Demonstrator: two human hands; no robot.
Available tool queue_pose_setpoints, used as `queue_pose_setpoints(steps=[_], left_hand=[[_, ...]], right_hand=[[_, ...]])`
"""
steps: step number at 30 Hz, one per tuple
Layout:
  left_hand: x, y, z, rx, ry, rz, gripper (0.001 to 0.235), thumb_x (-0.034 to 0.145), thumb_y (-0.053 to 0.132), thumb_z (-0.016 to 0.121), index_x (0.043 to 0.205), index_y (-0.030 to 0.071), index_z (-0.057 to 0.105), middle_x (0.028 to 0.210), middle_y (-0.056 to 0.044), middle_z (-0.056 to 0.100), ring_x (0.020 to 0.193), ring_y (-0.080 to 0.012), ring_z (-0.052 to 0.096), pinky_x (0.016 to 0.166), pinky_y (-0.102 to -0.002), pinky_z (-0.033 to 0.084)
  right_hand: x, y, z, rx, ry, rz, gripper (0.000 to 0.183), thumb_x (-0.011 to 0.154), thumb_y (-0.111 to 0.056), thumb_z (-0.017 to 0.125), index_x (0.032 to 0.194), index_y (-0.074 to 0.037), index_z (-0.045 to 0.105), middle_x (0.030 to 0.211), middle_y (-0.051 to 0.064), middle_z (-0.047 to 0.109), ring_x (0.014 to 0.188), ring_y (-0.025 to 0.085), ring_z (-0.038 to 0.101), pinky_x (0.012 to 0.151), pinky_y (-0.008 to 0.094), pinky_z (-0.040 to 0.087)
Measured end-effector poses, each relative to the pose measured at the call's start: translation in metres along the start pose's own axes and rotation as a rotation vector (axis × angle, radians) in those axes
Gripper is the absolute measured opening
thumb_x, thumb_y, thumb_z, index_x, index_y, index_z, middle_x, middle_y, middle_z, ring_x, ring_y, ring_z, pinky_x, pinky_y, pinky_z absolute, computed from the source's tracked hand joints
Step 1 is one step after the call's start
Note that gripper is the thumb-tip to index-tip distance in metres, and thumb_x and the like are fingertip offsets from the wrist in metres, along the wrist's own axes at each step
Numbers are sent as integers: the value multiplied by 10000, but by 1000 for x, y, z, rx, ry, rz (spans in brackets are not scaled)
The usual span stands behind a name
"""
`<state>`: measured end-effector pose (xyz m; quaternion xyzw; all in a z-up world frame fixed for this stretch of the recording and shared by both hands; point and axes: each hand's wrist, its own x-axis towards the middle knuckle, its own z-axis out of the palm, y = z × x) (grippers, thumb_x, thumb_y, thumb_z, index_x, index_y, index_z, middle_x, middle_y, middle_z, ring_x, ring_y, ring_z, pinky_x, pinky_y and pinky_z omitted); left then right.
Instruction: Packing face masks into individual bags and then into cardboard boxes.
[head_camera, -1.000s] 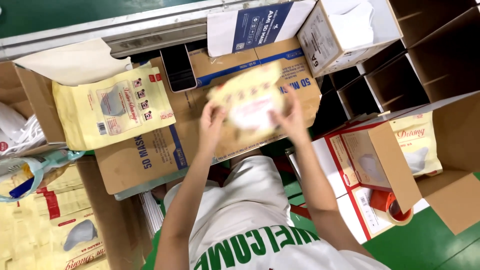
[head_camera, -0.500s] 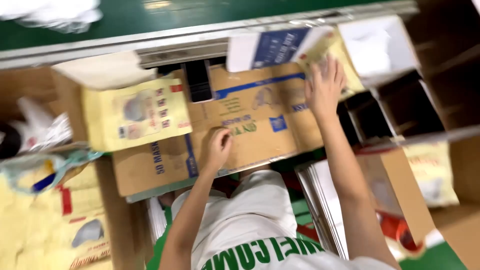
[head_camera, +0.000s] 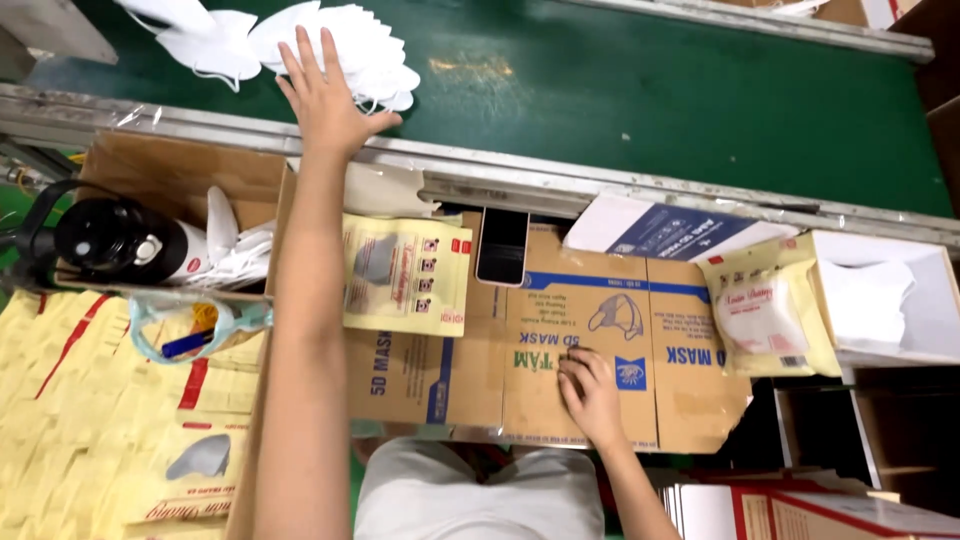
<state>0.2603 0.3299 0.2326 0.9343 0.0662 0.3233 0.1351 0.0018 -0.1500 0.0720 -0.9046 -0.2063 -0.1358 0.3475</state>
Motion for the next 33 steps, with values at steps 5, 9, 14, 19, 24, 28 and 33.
queue_pose_setpoints(steps=[5, 9, 14, 19, 24, 28, 33], left_hand=[[13, -50, 118, 233, -99, -180, 877, 751, 392, 805, 1500, 91, 463, 1475, -246, 475, 1326, -529, 454, 1095, -716, 293], [19, -10, 100, 77, -202, -40, 344, 1020, 152, 570, 1347, 104, 665, 1152, -174, 733, 959, -405, 711, 848, -553, 544], [-112, 135, 3, -790, -121, 249, 430, 922, 141, 682, 1341, 51, 645, 1166, -166, 752, 979, -310, 738, 865, -418, 577], [-273, 212, -17, -1583, -725, -566, 331, 958, 163, 712, 1237, -14, 693, 1178, -106, 716, 1053, -180, 667, 865, -340, 557], [-304, 173, -53, -1584, -424, -1000, 412, 979, 208, 650, 1294, -59, 651, 1178, -97, 739, 1045, -187, 717, 900, -323, 573], [-327, 155, -32, -1763, -250, -919, 389, 979, 191, 651, 1267, -69, 621, 1129, -148, 733, 937, -235, 744, 806, -372, 602], [-348, 210, -22, -1242, -745, -554, 439, 1010, 243, 715, 1307, -81, 721, 1074, -194, 783, 881, -279, 755, 756, -418, 560]], right_hand=[[6, -2, 2, -12, 5, 14, 192, 823, -98, 742, 1014, -73, 741, 1200, 111, 671, 1174, 340, 603, 996, 426, 489], [2, -1, -2, 17, 8, 38, 184, 831, -101, 743, 1012, -72, 741, 1206, 99, 673, 1192, 328, 608, 1004, 418, 495], [40, -29, -7, 131, 147, 54, 556, 816, -125, 807, 1308, -41, 563, 1383, 206, 568, 1323, 349, 523, 1106, 430, 430], [45, -32, 0, -6, 483, -135, 1040, 770, -258, 873, 1534, 43, 235, 1470, 333, 399, 1406, 432, 381, 1156, 505, 319], [21, -24, -31, 247, 260, 275, 629, 955, 59, 540, 1566, 30, 391, 1363, 220, 664, 1236, 239, 667, 1034, 349, 522], [-7, 8, -17, 345, 402, 258, 506, 1005, 74, 512, 1509, 21, 512, 1358, 192, 673, 1252, 221, 650, 1081, 343, 499], [-14, -9, 8, 372, 113, 141, 257, 899, 9, 669, 1152, 48, 647, 1064, 141, 708, 990, 195, 647, 901, 316, 521]])
